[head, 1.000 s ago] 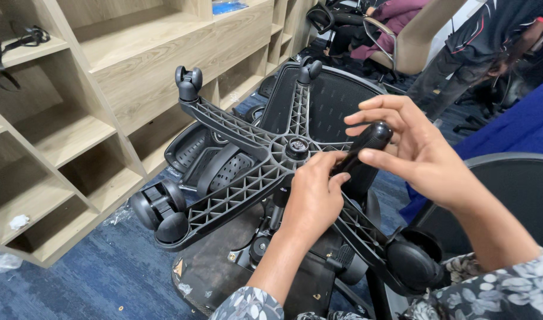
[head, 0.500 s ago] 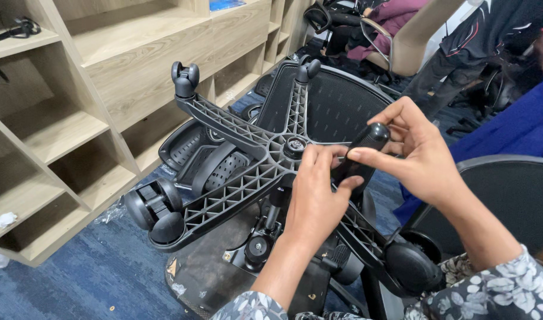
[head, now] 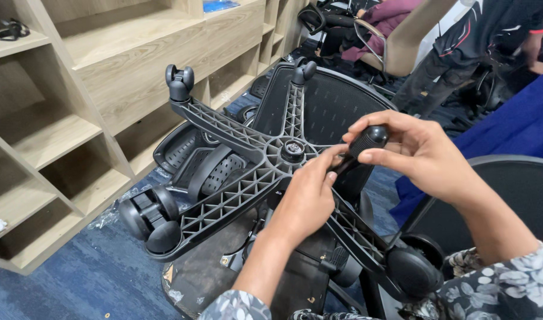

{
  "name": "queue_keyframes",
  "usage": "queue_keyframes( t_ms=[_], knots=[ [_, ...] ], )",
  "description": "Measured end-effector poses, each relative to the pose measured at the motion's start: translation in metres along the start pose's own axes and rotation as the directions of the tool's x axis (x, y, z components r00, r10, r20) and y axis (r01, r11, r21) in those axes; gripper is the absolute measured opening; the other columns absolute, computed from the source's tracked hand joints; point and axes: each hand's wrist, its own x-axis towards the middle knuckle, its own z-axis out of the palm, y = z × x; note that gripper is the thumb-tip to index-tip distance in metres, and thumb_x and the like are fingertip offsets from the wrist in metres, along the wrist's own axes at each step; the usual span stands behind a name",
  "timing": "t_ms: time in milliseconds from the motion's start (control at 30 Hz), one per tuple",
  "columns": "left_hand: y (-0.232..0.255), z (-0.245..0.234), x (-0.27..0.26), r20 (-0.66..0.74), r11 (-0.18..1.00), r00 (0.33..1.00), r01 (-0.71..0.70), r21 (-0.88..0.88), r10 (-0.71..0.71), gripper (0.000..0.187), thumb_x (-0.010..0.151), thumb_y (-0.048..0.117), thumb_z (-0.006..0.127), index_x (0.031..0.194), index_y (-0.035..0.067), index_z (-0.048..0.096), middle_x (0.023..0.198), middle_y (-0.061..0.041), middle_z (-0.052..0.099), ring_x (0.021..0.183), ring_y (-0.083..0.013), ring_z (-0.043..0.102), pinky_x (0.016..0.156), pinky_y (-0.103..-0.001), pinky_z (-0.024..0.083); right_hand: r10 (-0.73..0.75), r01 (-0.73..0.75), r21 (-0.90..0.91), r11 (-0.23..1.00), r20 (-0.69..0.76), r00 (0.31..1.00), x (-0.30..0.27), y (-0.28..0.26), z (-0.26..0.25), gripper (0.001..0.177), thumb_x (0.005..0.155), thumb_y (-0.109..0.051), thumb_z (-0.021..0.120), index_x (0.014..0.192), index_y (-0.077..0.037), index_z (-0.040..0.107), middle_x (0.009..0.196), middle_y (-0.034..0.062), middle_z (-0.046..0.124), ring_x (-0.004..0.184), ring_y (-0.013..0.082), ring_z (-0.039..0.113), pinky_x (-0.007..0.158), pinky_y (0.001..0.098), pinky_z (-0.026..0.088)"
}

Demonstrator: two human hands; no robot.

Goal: The person uses a screwdriver to tighten a screw on the underside of an office chair seat, then attaches the five-star base with casters to the chair's gas lift and tightens the central bolt.

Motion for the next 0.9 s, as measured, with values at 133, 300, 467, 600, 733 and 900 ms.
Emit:
queue_keyframes(
  t_ms=[133,300,467,600,733,900],
  knots=[
    [0.010,-0.008,0.013,0.006,0.997,0.997,0.079,-0.006,-0.079,0.057,0.075,0.007,0.079,0.128,0.002,0.060,0.111,-0.019,0.069,0.105,-0.0288,0.068,0.093,-0.037,0.053,-0.074,0.076,0.027,0.997,-0.072,0.995,0.008,0.012,0.007,0.036,0.083,0.007,0.074,0.118,0.004,0.064,0.112,0.0075,0.069,0.101,0.0123,0.069,0.089,0.0267,0.060],
    [0.008,-0.009,0.027,-0.002,0.959,0.960,0.279,0.052,-0.279,0.042,0.077,0.013,0.082,0.116,0.003,0.067,0.096,-0.015,0.079,0.089,-0.0224,0.079,0.082,-0.030,0.060,-0.023,0.020,-0.025,0.999,-0.116,0.993,0.016,0.006,0.016,0.036,0.087,0.008,0.073,0.122,0.003,0.067,0.107,0.0107,0.068,0.097,0.0146,0.068,0.086,0.0291,0.058],
    [-0.003,-0.006,0.021,0.001,0.986,0.986,0.165,0.010,-0.165,0.036,0.089,0.008,0.071,0.123,0.001,0.062,0.103,-0.018,0.078,0.099,-0.0259,0.078,0.086,-0.034,0.061,-0.122,0.122,0.010,0.992,0.037,0.992,0.016,-0.017,0.005,0.043,0.089,0.004,0.061,0.131,-0.001,0.060,0.124,0.0041,0.068,0.118,0.0123,0.065,0.102,0.0294,0.053],
    [-0.006,-0.004,0.020,0.043,0.992,0.991,0.124,0.027,-0.125,0.045,0.095,0.007,0.067,0.138,0.003,0.053,0.110,-0.020,0.075,0.104,-0.0331,0.074,0.089,-0.039,0.057,-0.057,0.055,-0.061,0.997,-0.034,0.998,0.018,-0.008,0.007,0.035,0.092,0.002,0.063,0.126,0.000,0.066,0.121,0.0030,0.072,0.112,0.0115,0.069,0.100,0.0279,0.055],
    [0.000,0.000,0.020,-0.013,0.994,0.995,0.100,0.050,-0.100,0.083,0.073,0.018,0.089,0.143,0.003,0.045,0.111,-0.020,0.070,0.100,-0.0335,0.072,0.085,-0.040,0.055,-0.052,0.045,-0.040,0.998,-0.184,0.982,0.016,0.013,0.018,0.035,0.091,0.003,0.074,0.125,0.000,0.067,0.103,0.0030,0.066,0.094,0.0083,0.063,0.081,0.0244,0.051],
    [-0.002,0.000,0.028,-0.021,0.978,0.978,0.208,0.013,-0.208,0.062,0.081,0.011,0.078,0.136,0.005,0.050,0.098,-0.018,0.077,0.097,-0.0299,0.078,0.084,-0.036,0.060,-0.040,0.025,-0.068,0.997,-0.218,0.975,0.019,0.016,0.022,0.037,0.093,0.005,0.074,0.129,0.000,0.064,0.103,0.0036,0.058,0.096,0.0094,0.057,0.080,0.0251,0.049]
  ],
)
